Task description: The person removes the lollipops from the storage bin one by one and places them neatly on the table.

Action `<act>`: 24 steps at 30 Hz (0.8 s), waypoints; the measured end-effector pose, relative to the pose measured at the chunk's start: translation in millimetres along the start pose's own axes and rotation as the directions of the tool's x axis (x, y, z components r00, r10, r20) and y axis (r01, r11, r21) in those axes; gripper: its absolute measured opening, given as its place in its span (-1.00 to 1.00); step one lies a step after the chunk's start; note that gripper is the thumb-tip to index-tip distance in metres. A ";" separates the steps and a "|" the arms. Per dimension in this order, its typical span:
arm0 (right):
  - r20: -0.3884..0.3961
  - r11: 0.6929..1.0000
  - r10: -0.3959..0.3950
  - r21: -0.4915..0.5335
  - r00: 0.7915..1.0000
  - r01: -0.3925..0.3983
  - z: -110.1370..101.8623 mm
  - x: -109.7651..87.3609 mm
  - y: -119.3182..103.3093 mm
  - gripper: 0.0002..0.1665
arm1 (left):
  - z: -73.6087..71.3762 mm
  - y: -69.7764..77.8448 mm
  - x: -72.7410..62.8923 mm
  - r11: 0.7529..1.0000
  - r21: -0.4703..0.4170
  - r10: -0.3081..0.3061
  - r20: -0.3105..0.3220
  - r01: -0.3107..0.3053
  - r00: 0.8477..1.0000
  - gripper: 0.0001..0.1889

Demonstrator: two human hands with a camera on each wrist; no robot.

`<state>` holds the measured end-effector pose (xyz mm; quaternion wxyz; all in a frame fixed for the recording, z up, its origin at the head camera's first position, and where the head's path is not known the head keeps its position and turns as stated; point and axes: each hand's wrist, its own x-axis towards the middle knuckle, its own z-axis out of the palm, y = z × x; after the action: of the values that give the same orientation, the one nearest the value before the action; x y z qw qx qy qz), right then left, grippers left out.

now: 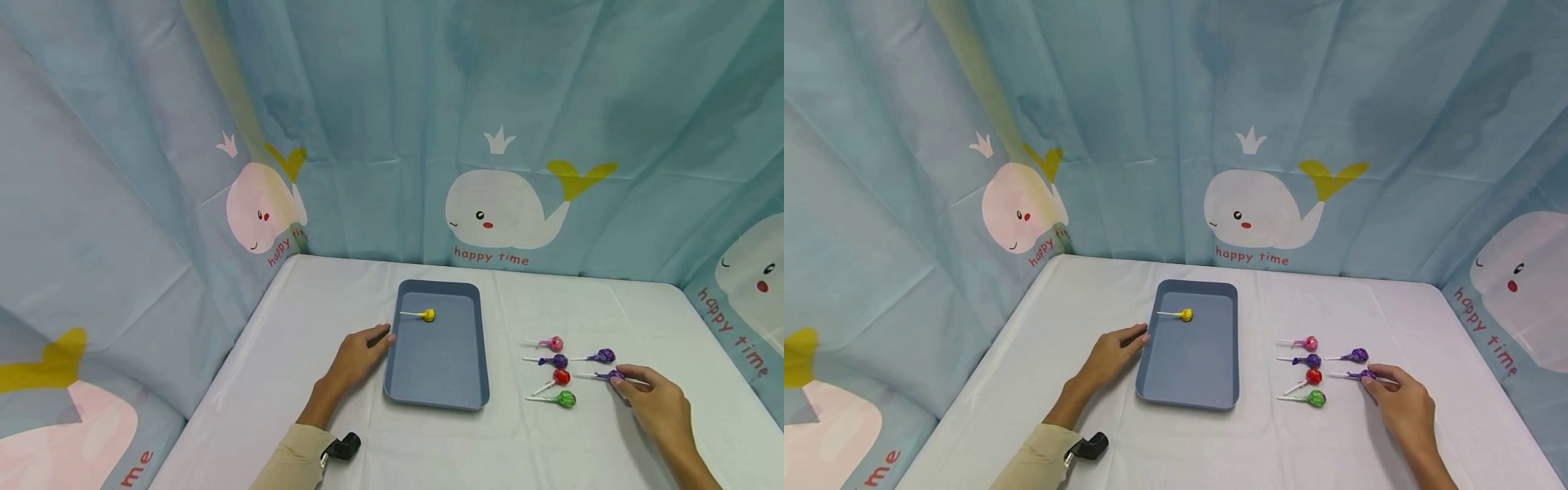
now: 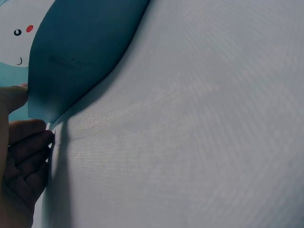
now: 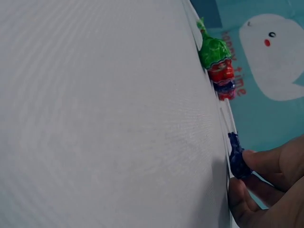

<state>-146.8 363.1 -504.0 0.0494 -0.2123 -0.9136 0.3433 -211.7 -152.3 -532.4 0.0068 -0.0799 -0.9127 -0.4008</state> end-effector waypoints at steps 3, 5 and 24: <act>-0.005 1.000 -0.004 -0.017 1.000 0.004 0.9 1.1 1.4 -0.54 | 0.4 0.9 -0.7 1.000 -0.003 -0.006 -0.004 0.006 1.000 -0.38; -0.008 1.000 -0.004 -0.014 1.000 0.004 1.2 2.1 2.0 -0.54 | 0.5 1.2 -0.9 1.000 -0.002 -0.006 -0.005 0.006 1.000 -0.37; 0.000 1.000 0.020 0.020 1.000 -0.020 -1.9 1.5 -0.7 -0.48 | -1.0 1.5 -0.7 1.000 -0.009 -0.004 0.005 0.004 1.000 -0.40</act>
<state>-148.0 364.4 -502.2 0.0483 -0.2212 -0.9079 0.3529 -210.8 -152.1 -530.7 0.0036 -0.0792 -0.9110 -0.4048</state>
